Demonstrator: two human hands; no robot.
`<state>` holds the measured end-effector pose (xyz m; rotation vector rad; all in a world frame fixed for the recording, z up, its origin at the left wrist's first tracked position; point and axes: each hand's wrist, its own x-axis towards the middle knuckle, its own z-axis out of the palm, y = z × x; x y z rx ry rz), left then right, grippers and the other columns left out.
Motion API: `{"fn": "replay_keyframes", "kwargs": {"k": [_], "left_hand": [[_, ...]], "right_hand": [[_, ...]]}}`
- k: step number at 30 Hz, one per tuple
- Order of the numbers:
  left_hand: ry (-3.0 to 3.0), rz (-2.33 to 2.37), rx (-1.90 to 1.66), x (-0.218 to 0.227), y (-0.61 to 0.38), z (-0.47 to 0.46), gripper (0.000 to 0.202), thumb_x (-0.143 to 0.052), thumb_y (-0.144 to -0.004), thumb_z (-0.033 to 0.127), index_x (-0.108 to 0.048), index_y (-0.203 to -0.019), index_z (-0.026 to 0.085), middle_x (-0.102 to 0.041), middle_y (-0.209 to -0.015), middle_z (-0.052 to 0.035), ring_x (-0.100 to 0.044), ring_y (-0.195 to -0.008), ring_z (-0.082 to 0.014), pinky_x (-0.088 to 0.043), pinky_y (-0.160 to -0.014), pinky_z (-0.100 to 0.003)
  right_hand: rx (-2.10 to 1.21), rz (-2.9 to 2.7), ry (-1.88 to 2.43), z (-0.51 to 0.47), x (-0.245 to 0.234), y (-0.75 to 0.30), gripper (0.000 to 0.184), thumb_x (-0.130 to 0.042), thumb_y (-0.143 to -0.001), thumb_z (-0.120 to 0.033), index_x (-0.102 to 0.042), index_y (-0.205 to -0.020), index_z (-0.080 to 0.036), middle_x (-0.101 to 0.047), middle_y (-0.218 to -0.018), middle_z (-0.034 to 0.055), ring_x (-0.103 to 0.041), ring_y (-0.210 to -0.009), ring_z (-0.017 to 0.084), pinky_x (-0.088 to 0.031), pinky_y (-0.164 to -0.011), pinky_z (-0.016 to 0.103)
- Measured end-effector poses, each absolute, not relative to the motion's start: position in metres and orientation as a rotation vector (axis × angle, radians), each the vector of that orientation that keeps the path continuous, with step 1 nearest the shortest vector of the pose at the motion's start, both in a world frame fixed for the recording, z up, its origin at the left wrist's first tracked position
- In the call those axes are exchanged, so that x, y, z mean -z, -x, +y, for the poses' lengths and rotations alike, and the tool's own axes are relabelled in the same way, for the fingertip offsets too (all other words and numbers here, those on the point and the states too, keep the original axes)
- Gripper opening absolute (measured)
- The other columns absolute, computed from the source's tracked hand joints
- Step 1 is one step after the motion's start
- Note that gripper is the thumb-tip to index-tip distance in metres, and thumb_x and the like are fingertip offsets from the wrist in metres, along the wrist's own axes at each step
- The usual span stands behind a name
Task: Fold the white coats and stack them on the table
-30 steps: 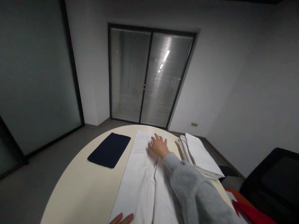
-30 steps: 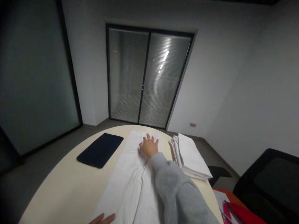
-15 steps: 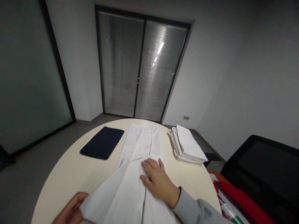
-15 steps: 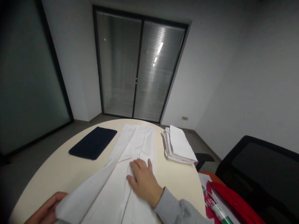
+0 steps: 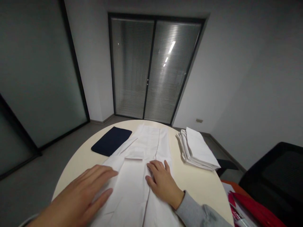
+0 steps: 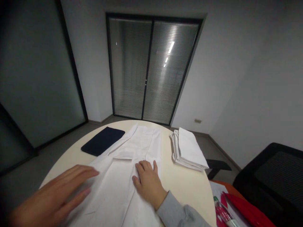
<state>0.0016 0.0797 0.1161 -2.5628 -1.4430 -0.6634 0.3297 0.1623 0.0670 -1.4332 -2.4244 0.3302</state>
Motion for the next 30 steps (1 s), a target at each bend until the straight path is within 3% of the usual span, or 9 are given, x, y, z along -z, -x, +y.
{"fn": "replay_keyframes", "kwargs": {"k": [5, 8, 10, 14, 18, 22, 26, 28, 30], "left_hand": [[2.835, -1.422, 0.125, -0.144, -0.068, 0.175, 0.054, -0.061, -0.096, 0.038, -0.052, -0.148, 0.024, -0.058, -0.149, -0.0097, -0.055, -0.134, -0.0305, -0.045, -0.108, -0.046], [2.783, -1.503, -0.064, -0.130, -0.086, 0.224, 0.068, -0.066, -0.090, 0.047, -0.049, -0.150, 0.019, -0.062, -0.143, -0.0174, -0.058, -0.128, -0.0386, -0.046, -0.102, -0.054], [2.730, -1.551, -0.080, -0.121, -0.091, 0.244, 0.060, -0.066, -0.089, 0.046, -0.057, -0.142, 0.020, -0.068, -0.133, -0.0175, -0.062, -0.122, -0.0400, -0.046, -0.100, -0.055], [2.623, -1.692, -0.021, -0.120, -0.082, 0.264, 0.027, -0.055, -0.092, 0.028, -0.072, -0.111, 0.018, -0.075, -0.113, -0.0179, -0.070, -0.108, -0.0386, -0.046, -0.096, -0.054], [2.510, -1.910, 0.100, -0.140, -0.052, 0.271, 0.033, -0.042, -0.097, 0.029, -0.070, -0.110, 0.017, -0.076, -0.106, -0.0200, -0.074, -0.098, -0.0373, -0.050, -0.084, -0.046], [2.534, -2.025, 0.199, -0.152, -0.026, 0.263, 0.036, -0.036, -0.100, 0.033, -0.069, -0.108, 0.021, -0.078, -0.093, -0.0097, -0.074, -0.089, -0.0278, -0.050, -0.076, -0.034], [2.776, -1.971, 0.378, -0.149, -0.017, 0.249, 0.028, -0.049, -0.093, 0.035, -0.070, -0.104, 0.021, -0.076, -0.091, -0.0056, -0.070, -0.085, -0.0243, -0.048, -0.077, -0.030], [3.012, -1.926, 0.518, -0.146, -0.020, 0.246, 0.034, -0.051, -0.094, 0.043, -0.069, -0.111, 0.019, -0.075, -0.087, -0.0041, -0.068, -0.081, -0.0225, -0.049, -0.075, -0.029], [3.301, -1.848, 0.600, -0.145, -0.028, 0.248, 0.045, -0.052, -0.095, 0.049, -0.065, -0.124, 0.018, -0.076, -0.094, -0.0051, -0.069, -0.087, -0.0218, -0.051, -0.077, -0.029]], "right_hand": [[-0.319, -2.413, 1.415, 0.161, -0.067, -0.331, 0.045, -0.057, -0.096, -0.032, -0.055, -0.140, -0.027, -0.058, -0.143, 0.0107, -0.046, -0.138, 0.028, -0.008, -0.124, 0.062], [-0.335, -2.409, 1.416, 0.159, -0.067, -0.331, 0.045, -0.057, -0.095, -0.033, -0.055, -0.140, -0.028, -0.058, -0.143, 0.0106, -0.046, -0.139, 0.029, -0.009, -0.123, 0.063], [-0.352, -2.405, 1.417, 0.159, -0.069, -0.332, 0.046, -0.057, -0.095, -0.034, -0.055, -0.140, -0.028, -0.058, -0.143, 0.0103, -0.046, -0.139, 0.029, -0.009, -0.123, 0.063], [-0.385, -2.400, 1.410, 0.159, -0.074, -0.333, 0.049, -0.055, -0.092, -0.031, -0.055, -0.141, -0.028, -0.057, -0.144, 0.0094, -0.045, -0.140, 0.028, -0.008, -0.124, 0.063], [-0.451, -2.376, 1.432, 0.163, -0.073, -0.337, 0.065, -0.052, -0.081, -0.017, -0.052, -0.145, -0.025, -0.056, -0.145, 0.0103, -0.044, -0.141, 0.026, -0.008, -0.126, 0.057], [-0.510, -2.236, 1.469, 0.168, -0.069, -0.349, 0.076, -0.052, -0.069, -0.008, -0.053, -0.145, -0.017, -0.047, -0.151, 0.0136, -0.038, -0.145, 0.025, -0.024, -0.124, 0.040], [-0.380, -2.171, 1.580, 0.170, -0.074, -0.360, 0.045, -0.056, -0.077, -0.011, -0.072, -0.116, -0.025, -0.059, -0.127, 0.0111, -0.053, -0.123, 0.028, -0.040, -0.105, 0.040], [-0.322, -2.170, 1.679, 0.169, -0.077, -0.362, 0.022, -0.056, -0.088, -0.024, -0.073, -0.102, -0.028, -0.065, -0.107, 0.0078, -0.059, -0.106, 0.028, -0.040, -0.093, 0.042], [-0.319, -2.173, 1.734, 0.170, -0.078, -0.361, 0.017, -0.055, -0.094, -0.035, -0.070, -0.098, -0.028, -0.068, -0.096, 0.0043, -0.061, -0.096, 0.026, -0.035, -0.088, 0.042]]}}
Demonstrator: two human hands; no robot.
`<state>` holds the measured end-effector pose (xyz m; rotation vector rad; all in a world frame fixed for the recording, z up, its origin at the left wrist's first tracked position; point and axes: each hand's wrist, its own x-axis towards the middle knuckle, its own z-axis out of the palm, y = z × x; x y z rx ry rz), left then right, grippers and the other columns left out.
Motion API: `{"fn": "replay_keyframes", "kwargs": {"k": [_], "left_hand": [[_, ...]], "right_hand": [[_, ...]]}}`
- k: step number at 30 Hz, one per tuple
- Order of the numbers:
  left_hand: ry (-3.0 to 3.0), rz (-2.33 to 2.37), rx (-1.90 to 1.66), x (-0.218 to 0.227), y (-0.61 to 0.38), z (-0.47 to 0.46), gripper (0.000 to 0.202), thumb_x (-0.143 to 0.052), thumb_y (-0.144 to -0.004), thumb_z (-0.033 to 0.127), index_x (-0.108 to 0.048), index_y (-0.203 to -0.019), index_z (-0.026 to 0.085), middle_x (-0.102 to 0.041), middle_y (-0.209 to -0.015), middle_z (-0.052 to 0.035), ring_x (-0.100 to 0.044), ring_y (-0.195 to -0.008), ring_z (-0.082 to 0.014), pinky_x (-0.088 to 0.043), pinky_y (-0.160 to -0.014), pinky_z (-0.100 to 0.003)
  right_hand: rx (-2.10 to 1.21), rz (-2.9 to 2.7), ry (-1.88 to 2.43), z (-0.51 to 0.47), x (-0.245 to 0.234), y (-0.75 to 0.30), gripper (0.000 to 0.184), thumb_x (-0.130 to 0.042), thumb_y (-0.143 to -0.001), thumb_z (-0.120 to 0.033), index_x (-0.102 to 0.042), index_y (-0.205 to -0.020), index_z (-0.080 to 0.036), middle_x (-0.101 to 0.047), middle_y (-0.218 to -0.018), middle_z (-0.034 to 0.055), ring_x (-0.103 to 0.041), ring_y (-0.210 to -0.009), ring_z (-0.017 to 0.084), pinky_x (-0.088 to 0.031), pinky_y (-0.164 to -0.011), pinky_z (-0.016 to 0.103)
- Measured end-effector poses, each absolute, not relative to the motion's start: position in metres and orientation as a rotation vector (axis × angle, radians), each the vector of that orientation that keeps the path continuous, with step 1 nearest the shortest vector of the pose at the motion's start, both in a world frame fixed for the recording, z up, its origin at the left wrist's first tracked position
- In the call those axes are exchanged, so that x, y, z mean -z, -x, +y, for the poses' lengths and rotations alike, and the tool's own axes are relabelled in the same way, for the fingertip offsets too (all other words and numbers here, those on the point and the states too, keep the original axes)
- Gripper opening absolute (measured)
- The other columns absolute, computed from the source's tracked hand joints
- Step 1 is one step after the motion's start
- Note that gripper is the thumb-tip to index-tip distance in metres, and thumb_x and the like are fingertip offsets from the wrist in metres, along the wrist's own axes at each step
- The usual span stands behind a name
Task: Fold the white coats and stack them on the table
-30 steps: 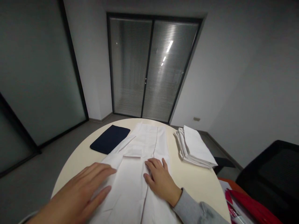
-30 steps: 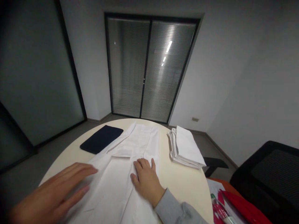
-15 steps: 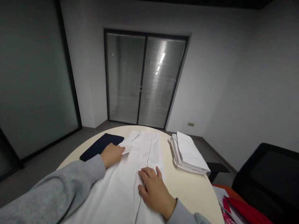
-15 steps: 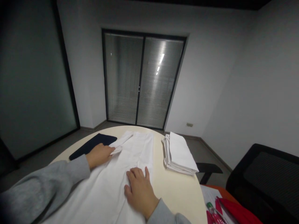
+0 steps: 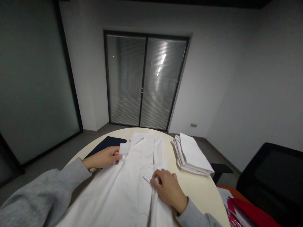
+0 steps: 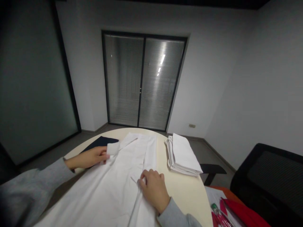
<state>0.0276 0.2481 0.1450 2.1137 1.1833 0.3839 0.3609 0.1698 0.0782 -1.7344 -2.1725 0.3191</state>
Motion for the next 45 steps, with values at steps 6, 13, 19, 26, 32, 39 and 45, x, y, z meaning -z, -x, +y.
{"fn": "replay_keyframes", "kwargs": {"k": [6, 13, 19, 26, 32, 39, 45], "left_hand": [[-2.400, 0.957, -0.114, -0.131, -0.082, 0.287, 0.042, -0.049, -0.099, 0.032, -0.061, -0.138, 0.022, -0.068, -0.139, -0.0089, -0.065, -0.121, -0.0199, -0.047, -0.102, -0.029], [-2.647, 1.395, 0.017, -0.093, -0.128, 0.333, 0.052, -0.060, -0.095, 0.043, -0.058, -0.143, 0.023, -0.053, -0.155, -0.0147, -0.049, -0.142, -0.0333, -0.029, -0.119, -0.053], [-2.593, 1.995, 0.009, -0.133, -0.072, 0.361, 0.027, -0.066, -0.093, 0.031, -0.074, -0.111, 0.013, -0.065, -0.139, -0.0172, -0.030, -0.149, -0.0450, 0.007, -0.117, -0.065], [-2.594, 2.079, -0.055, -0.158, -0.027, 0.310, 0.041, -0.052, -0.102, 0.036, -0.065, -0.132, 0.012, -0.058, -0.147, -0.0204, -0.050, -0.135, -0.0395, -0.024, -0.116, -0.062], [-2.738, 1.488, -0.260, -0.132, -0.023, 0.162, 0.054, -0.050, -0.101, 0.056, -0.057, -0.147, 0.029, -0.059, -0.151, -0.0063, -0.053, -0.139, -0.0304, -0.039, -0.116, -0.047], [-3.063, 1.122, -0.587, -0.061, -0.026, 0.084, 0.059, -0.061, -0.095, 0.057, -0.052, -0.150, 0.037, -0.062, -0.147, 0.0007, -0.063, -0.128, -0.0280, -0.048, -0.109, -0.040], [-2.974, 1.328, -0.550, -0.053, -0.049, 0.078, 0.052, -0.069, -0.092, 0.046, -0.062, -0.141, 0.030, -0.069, -0.139, -0.0028, -0.068, -0.121, -0.0284, -0.052, -0.105, -0.041]], "right_hand": [[-0.361, -2.115, 1.769, 0.173, -0.072, -0.356, 0.013, -0.054, -0.086, -0.021, -0.063, -0.095, -0.025, -0.073, -0.092, 0.0005, -0.063, -0.091, 0.022, -0.027, -0.082, 0.036], [-0.431, -2.040, 1.740, 0.175, -0.069, -0.361, 0.019, -0.053, -0.081, -0.015, -0.064, -0.093, -0.025, -0.073, -0.091, -0.0010, -0.064, -0.092, 0.021, -0.026, -0.084, 0.034], [-0.525, -2.000, 1.744, 0.180, -0.067, -0.365, 0.021, -0.051, -0.079, -0.015, -0.065, -0.090, -0.026, -0.070, -0.082, -0.0033, -0.063, -0.083, 0.019, -0.032, -0.086, 0.034], [-0.561, -1.687, 1.613, 0.183, -0.097, -0.408, 0.017, -0.046, -0.080, -0.031, -0.060, -0.088, -0.025, -0.049, -0.063, -0.0038, -0.051, -0.060, 0.019, -0.037, -0.058, 0.028], [-0.101, -1.861, 1.862, 0.141, -0.102, -0.482, 0.035, -0.042, -0.089, -0.038, -0.065, -0.109, -0.022, -0.069, -0.086, 0.0058, -0.067, -0.076, 0.025, -0.048, -0.070, 0.036], [0.165, -2.243, 1.852, 0.090, -0.134, -0.413, 0.046, -0.043, -0.097, -0.043, -0.063, -0.134, -0.026, -0.067, -0.128, 0.0139, -0.066, -0.112, 0.035, -0.053, -0.092, 0.051], [-0.092, -2.567, 1.527, 0.117, -0.124, -0.305, 0.073, -0.068, -0.085, -0.035, -0.045, -0.153, -0.024, -0.056, -0.145, 0.0139, -0.057, -0.123, 0.037, -0.047, -0.102, 0.053]]}}
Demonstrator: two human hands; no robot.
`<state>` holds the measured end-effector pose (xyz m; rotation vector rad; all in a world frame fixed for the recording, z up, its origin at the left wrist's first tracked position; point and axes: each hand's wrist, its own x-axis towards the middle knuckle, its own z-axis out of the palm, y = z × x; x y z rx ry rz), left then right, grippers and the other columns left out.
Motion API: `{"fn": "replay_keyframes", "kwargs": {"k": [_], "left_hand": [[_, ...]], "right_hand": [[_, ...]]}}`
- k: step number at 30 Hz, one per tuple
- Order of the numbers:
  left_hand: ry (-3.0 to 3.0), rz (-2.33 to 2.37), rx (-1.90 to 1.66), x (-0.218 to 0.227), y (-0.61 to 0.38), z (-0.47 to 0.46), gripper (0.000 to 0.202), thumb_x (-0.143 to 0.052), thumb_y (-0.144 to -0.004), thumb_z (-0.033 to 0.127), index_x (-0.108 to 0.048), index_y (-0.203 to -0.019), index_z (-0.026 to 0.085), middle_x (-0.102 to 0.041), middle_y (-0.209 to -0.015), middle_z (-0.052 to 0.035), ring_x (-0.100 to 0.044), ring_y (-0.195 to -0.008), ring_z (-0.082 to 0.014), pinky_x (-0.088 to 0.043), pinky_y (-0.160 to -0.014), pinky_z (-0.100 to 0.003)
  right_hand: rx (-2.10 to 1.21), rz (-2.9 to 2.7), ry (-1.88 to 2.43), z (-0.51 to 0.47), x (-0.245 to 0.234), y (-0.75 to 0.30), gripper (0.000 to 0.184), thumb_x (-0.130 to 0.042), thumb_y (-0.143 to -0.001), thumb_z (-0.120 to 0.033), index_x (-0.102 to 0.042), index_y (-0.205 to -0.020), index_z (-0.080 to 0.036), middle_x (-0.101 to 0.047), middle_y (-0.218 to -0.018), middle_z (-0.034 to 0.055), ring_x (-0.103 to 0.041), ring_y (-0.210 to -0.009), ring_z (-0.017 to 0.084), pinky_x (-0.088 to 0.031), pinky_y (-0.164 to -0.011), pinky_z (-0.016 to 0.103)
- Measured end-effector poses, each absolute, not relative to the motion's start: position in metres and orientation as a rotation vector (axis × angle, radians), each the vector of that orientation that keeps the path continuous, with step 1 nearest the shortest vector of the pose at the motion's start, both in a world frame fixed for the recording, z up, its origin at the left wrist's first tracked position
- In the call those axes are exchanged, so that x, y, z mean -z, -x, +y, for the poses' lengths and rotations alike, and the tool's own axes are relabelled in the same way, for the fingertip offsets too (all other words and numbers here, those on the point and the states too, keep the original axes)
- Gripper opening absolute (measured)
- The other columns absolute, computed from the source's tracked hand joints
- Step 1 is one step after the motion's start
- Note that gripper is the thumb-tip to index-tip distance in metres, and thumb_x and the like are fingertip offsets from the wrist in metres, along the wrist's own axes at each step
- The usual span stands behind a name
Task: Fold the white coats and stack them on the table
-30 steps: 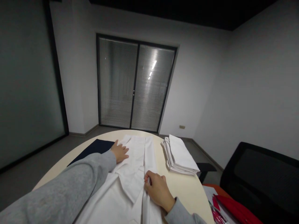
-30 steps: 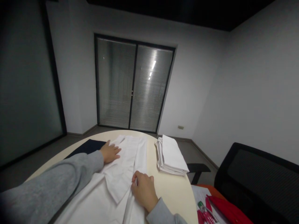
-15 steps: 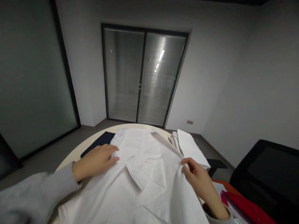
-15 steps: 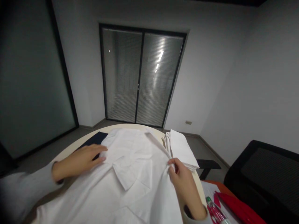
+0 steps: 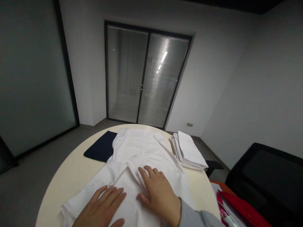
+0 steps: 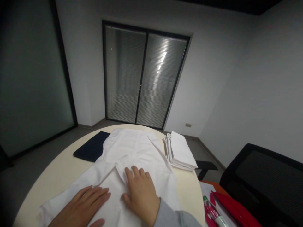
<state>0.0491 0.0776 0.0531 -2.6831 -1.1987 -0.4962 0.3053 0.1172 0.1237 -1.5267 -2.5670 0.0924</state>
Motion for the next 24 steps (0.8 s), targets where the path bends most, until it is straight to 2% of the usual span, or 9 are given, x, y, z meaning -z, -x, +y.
{"fn": "replay_keyframes", "kwargs": {"k": [5, 7, 10, 12, 14, 16, 19, 21, 24], "left_hand": [[2.644, -1.527, 0.509, -0.100, -0.057, 0.099, 0.059, -0.069, -0.089, 0.035, -0.057, -0.146, 0.030, -0.059, -0.151, -0.0057, -0.058, -0.132, -0.0307, -0.046, -0.110, -0.047], [2.653, -1.567, 0.484, -0.115, -0.065, 0.121, 0.068, -0.070, -0.086, 0.031, -0.051, -0.151, 0.026, -0.054, -0.155, -0.0084, -0.051, -0.138, -0.0309, -0.042, -0.113, -0.048], [2.659, -1.596, 0.433, -0.122, -0.076, 0.157, 0.074, -0.068, -0.086, 0.027, -0.044, -0.155, 0.020, -0.061, -0.146, -0.0133, -0.054, -0.134, -0.0320, -0.040, -0.109, -0.048], [2.651, -1.640, 0.417, -0.118, -0.078, 0.176, 0.069, -0.065, -0.089, 0.024, -0.045, -0.154, 0.019, -0.069, -0.134, -0.0140, -0.061, -0.124, -0.0316, -0.041, -0.103, -0.047], [2.664, -1.677, 0.452, -0.113, -0.075, 0.185, 0.050, -0.059, -0.094, 0.025, -0.056, -0.144, 0.022, -0.075, -0.123, -0.0112, -0.068, -0.113, -0.0301, -0.041, -0.097, -0.044], [2.698, -1.725, 0.579, -0.109, -0.067, 0.189, 0.028, -0.051, -0.101, 0.033, -0.070, -0.120, 0.024, -0.078, -0.113, -0.0069, -0.071, -0.102, -0.0277, -0.042, -0.091, -0.041], [2.650, -1.907, 1.005, -0.107, -0.052, 0.190, 0.038, -0.040, -0.104, 0.042, -0.070, -0.092, 0.023, -0.077, -0.090, -0.0031, -0.070, -0.082, -0.0227, -0.042, -0.077, -0.033], [2.544, -2.023, 1.274, -0.107, -0.045, 0.191, 0.039, -0.039, -0.103, 0.045, -0.066, -0.086, 0.022, -0.073, -0.079, -0.0014, -0.066, -0.073, -0.0205, -0.041, -0.068, -0.030], [2.529, -2.026, 1.373, -0.107, -0.043, 0.189, 0.040, -0.043, -0.100, 0.049, -0.062, -0.078, 0.022, -0.065, -0.068, 0.0016, -0.059, -0.065, -0.0181, -0.038, -0.063, -0.028]], "right_hand": [[-0.027, -2.499, 1.534, 0.155, -0.099, -0.295, 0.041, -0.057, -0.088, -0.018, -0.065, -0.127, -0.024, -0.072, -0.112, 0.0091, -0.064, -0.107, 0.031, -0.046, -0.094, 0.047], [-0.064, -2.377, 1.488, 0.161, -0.094, -0.297, 0.040, -0.052, -0.086, -0.011, -0.069, -0.119, -0.025, -0.074, -0.106, 0.0070, -0.064, -0.103, 0.028, -0.045, -0.092, 0.043], [-0.173, -2.119, 1.363, 0.168, -0.089, -0.303, 0.045, -0.050, -0.083, -0.006, -0.069, -0.119, -0.025, -0.074, -0.110, 0.0052, -0.063, -0.103, 0.024, -0.045, -0.093, 0.038], [-0.208, -1.969, 1.301, 0.174, -0.087, -0.310, 0.038, -0.049, -0.087, -0.010, -0.070, -0.116, -0.025, -0.074, -0.109, 0.0051, -0.062, -0.102, 0.024, -0.045, -0.093, 0.038], [-0.229, -1.854, 1.282, 0.181, -0.084, -0.318, 0.027, -0.049, -0.094, -0.019, -0.070, -0.111, -0.024, -0.072, -0.106, 0.0063, -0.061, -0.100, 0.025, -0.047, -0.091, 0.039], [-0.279, -1.748, 1.290, 0.189, -0.078, -0.325, 0.024, -0.049, -0.098, -0.031, -0.067, -0.112, -0.023, -0.070, -0.110, 0.0085, -0.061, -0.101, 0.026, -0.048, -0.091, 0.040], [-0.381, -1.670, 1.340, 0.194, -0.066, -0.330, 0.041, -0.054, -0.095, -0.041, -0.057, -0.129, -0.018, -0.063, -0.126, 0.0140, -0.059, -0.110, 0.027, -0.049, -0.095, 0.042], [-0.431, -1.739, 1.407, 0.193, -0.059, -0.330, 0.050, -0.057, -0.092, -0.040, -0.052, -0.136, -0.015, -0.061, -0.129, 0.0157, -0.058, -0.115, 0.028, -0.047, -0.100, 0.043], [-0.420, -1.972, 1.502, 0.187, -0.055, -0.328, 0.052, -0.061, -0.088, -0.032, -0.056, -0.136, -0.016, -0.063, -0.129, 0.0146, -0.055, -0.121, 0.030, -0.040, -0.106, 0.044]]}}
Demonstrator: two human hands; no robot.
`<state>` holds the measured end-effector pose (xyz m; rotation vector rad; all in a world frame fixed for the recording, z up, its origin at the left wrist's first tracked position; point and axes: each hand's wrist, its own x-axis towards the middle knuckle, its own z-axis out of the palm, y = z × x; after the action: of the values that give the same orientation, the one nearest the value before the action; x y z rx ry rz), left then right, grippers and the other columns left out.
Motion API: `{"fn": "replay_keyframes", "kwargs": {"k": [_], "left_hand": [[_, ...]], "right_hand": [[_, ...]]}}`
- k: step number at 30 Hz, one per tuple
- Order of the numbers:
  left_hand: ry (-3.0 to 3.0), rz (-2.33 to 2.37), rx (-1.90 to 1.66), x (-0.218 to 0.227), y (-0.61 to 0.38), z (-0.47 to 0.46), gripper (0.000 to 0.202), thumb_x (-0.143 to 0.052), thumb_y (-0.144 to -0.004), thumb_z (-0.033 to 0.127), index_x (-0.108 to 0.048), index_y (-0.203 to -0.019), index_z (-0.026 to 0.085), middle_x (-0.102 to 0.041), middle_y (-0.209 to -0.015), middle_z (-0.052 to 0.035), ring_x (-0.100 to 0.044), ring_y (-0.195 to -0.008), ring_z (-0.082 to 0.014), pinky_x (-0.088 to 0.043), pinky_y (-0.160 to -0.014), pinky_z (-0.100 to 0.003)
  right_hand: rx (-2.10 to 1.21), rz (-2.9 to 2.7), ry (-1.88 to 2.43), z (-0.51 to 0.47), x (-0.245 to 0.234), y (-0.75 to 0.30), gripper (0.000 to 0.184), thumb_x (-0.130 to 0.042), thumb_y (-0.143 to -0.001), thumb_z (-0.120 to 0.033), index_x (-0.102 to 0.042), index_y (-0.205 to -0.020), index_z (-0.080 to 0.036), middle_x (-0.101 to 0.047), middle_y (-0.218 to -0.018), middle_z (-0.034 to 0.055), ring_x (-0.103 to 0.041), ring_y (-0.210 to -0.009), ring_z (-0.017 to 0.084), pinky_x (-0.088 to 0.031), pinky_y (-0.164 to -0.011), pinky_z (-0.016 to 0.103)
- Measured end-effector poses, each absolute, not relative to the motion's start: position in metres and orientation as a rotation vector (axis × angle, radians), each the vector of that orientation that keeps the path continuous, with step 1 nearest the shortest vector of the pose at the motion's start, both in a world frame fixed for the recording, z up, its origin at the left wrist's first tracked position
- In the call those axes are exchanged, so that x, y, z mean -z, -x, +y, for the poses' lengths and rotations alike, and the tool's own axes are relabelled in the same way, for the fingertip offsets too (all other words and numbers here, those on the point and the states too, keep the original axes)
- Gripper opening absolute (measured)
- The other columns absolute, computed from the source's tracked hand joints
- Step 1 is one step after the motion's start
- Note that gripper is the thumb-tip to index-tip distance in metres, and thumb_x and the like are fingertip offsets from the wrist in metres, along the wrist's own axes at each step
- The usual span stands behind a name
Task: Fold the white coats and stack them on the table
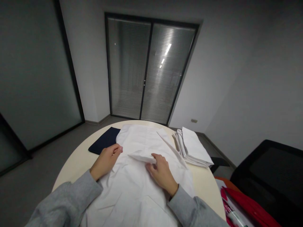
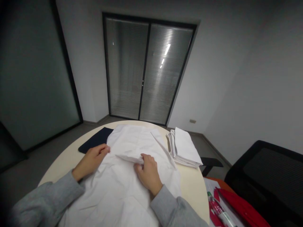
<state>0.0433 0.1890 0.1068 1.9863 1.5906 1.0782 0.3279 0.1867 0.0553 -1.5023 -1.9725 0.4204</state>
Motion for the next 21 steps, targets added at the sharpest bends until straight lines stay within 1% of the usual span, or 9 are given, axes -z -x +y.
{"fn": "replay_keyframes", "kwargs": {"k": [3, 6, 8, 10, 13, 16, 18, 19, 21], "left_hand": [[-2.035, 1.505, -1.085, -0.108, -0.046, 0.185, 0.039, -0.049, -0.097, 0.051, -0.062, -0.076, 0.021, -0.063, -0.068, 0.0024, -0.057, -0.066, -0.0168, -0.039, -0.065, -0.027], [-1.802, 1.416, -1.215, -0.110, -0.042, 0.185, 0.035, -0.056, -0.094, 0.055, -0.062, -0.087, 0.021, -0.063, -0.068, 0.0036, -0.056, -0.062, -0.0151, -0.039, -0.059, -0.024], [-1.527, 1.324, -1.338, -0.112, -0.033, 0.186, 0.037, -0.062, -0.091, 0.058, -0.059, -0.095, 0.021, -0.059, -0.064, 0.0063, -0.050, -0.054, -0.0125, -0.035, -0.051, -0.022], [-1.264, 1.219, -1.482, -0.117, -0.020, 0.188, 0.040, -0.070, -0.088, 0.056, -0.056, -0.100, 0.021, -0.056, -0.063, 0.0083, -0.047, -0.051, -0.0101, -0.033, -0.048, -0.019], [-0.942, 1.108, -1.700, -0.128, -0.001, 0.189, 0.032, -0.076, -0.086, 0.038, -0.053, -0.101, 0.022, -0.054, -0.067, 0.0097, -0.050, -0.057, -0.0085, -0.041, -0.055, -0.016], [-0.747, 1.118, -1.834, -0.137, 0.018, 0.190, 0.016, -0.066, -0.091, 0.022, -0.052, -0.099, 0.021, -0.050, -0.068, 0.0100, -0.053, -0.063, -0.0083, -0.047, -0.066, -0.017], [-0.697, 1.296, -1.863, -0.139, 0.030, 0.190, 0.008, -0.060, -0.093, 0.019, -0.055, -0.099, 0.020, -0.052, -0.072, 0.0092, -0.052, -0.066, -0.0080, -0.045, -0.068, -0.016], [-0.727, 1.441, -1.847, -0.139, 0.035, 0.190, 0.008, -0.060, -0.092, 0.020, -0.056, -0.100, 0.019, -0.055, -0.076, 0.0083, -0.053, -0.069, -0.0085, -0.044, -0.069, -0.016], [-0.943, 1.814, -1.761, -0.138, 0.041, 0.183, 0.017, -0.064, -0.088, 0.025, -0.059, -0.103, 0.018, -0.060, -0.088, 0.0049, -0.056, -0.079, -0.0122, -0.045, -0.074, -0.020]], "right_hand": [[-0.347, -2.163, 1.535, 0.182, -0.057, -0.328, 0.058, -0.062, -0.084, -0.025, -0.055, -0.141, -0.019, -0.059, -0.138, 0.0133, -0.050, -0.128, 0.030, -0.037, -0.107, 0.044], [-0.319, -2.184, 1.603, 0.185, -0.057, -0.332, 0.061, -0.056, -0.086, -0.022, -0.052, -0.147, -0.023, -0.054, -0.148, 0.0117, -0.047, -0.134, 0.028, -0.033, -0.111, 0.045], [-0.343, -2.231, 1.640, 0.188, -0.056, -0.334, 0.068, -0.057, -0.086, -0.024, -0.046, -0.153, -0.024, -0.049, -0.155, 0.0102, -0.041, -0.142, 0.029, -0.028, -0.117, 0.049], [-0.375, -2.330, 1.657, 0.192, -0.055, -0.336, 0.074, -0.059, -0.087, -0.030, -0.039, -0.158, -0.024, -0.042, -0.162, 0.0087, -0.031, -0.151, 0.032, -0.020, -0.122, 0.053], [-0.382, -2.425, 1.671, 0.194, -0.055, -0.338, 0.069, -0.053, -0.096, -0.047, -0.036, -0.160, -0.026, -0.032, -0.168, 0.0059, -0.020, -0.156, 0.034, -0.011, -0.125, 0.059], [-0.377, -2.451, 1.666, 0.194, -0.057, -0.339, 0.066, -0.043, -0.102, -0.056, -0.036, -0.160, -0.027, -0.028, -0.170, 0.0049, -0.017, -0.157, 0.035, -0.009, -0.125, 0.061], [-0.382, -2.465, 1.662, 0.194, -0.058, -0.340, 0.065, -0.043, -0.102, -0.055, -0.035, -0.161, -0.026, -0.027, -0.170, 0.0051, -0.017, -0.157, 0.035, -0.009, -0.125, 0.062], [-0.385, -2.466, 1.662, 0.194, -0.058, -0.340, 0.065, -0.043, -0.103, -0.054, -0.035, -0.161, -0.026, -0.028, -0.169, 0.0052, -0.017, -0.157, 0.035, -0.009, -0.125, 0.062], [-0.388, -2.458, 1.665, 0.193, -0.057, -0.340, 0.064, -0.043, -0.103, -0.053, -0.035, -0.160, -0.026, -0.029, -0.169, 0.0056, -0.018, -0.157, 0.035, -0.009, -0.125, 0.062]]}}
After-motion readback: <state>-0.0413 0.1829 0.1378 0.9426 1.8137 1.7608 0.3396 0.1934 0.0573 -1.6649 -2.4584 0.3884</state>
